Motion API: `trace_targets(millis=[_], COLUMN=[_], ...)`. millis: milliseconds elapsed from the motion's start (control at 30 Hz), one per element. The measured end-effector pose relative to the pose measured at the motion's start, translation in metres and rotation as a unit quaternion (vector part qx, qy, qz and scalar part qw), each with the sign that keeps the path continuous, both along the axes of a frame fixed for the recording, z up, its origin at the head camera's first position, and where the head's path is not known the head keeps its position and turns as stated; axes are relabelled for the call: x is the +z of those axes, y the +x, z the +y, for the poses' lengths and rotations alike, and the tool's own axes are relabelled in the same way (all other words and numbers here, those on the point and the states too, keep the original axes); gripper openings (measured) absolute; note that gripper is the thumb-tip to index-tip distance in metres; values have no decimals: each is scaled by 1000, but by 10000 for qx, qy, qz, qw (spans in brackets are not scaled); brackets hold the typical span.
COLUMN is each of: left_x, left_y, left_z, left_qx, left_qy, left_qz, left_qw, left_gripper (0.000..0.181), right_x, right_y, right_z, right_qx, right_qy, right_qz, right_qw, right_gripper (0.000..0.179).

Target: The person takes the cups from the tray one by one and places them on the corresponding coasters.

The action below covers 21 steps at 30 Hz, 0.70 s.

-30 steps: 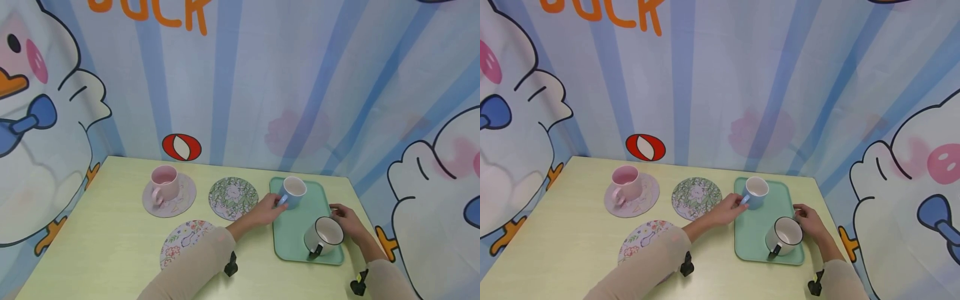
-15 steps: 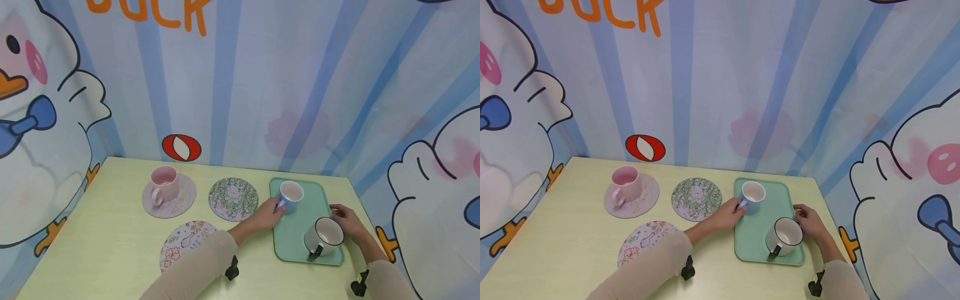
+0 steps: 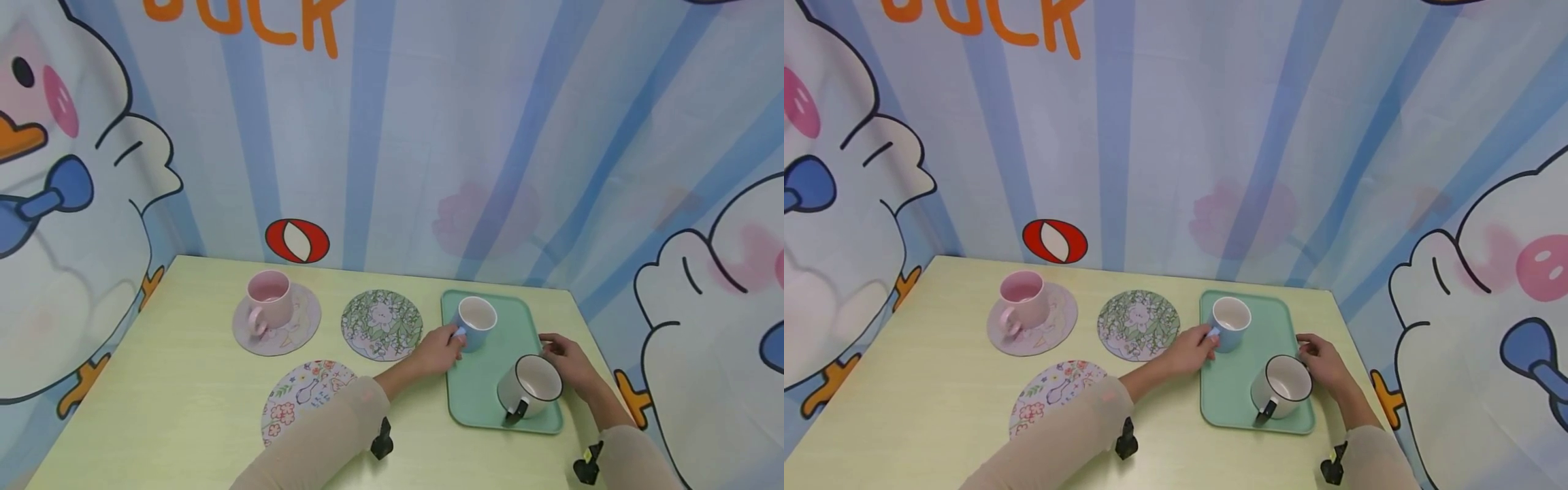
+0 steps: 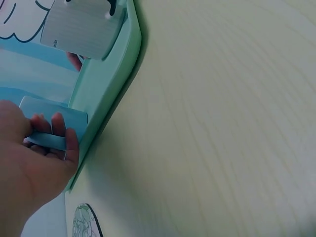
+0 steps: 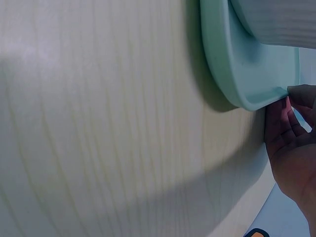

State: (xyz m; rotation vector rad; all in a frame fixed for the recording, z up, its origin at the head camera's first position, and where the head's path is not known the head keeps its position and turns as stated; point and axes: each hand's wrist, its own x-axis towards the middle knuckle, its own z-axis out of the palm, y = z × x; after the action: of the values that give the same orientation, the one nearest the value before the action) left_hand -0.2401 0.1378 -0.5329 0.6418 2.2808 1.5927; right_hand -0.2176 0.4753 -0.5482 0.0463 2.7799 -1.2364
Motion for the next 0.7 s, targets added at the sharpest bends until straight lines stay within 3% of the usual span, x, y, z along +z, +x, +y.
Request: trace_targets(millis=[400,700], left_x=[-7,7], left_y=[-1,-4], left_z=[0,-3], left_qx=[319,115], left_qy=[724,881], left_qz=[2,146], left_qw=[9969,9959], left_gripper=[24,25], right_x=[0,2], right_y=[0,0], right_z=[0,-1], right_qx=[-53,-18], right_qy=[-2,-4], right_qz=[3,4], right_qw=[10000,10000], right_gripper=[42,42])
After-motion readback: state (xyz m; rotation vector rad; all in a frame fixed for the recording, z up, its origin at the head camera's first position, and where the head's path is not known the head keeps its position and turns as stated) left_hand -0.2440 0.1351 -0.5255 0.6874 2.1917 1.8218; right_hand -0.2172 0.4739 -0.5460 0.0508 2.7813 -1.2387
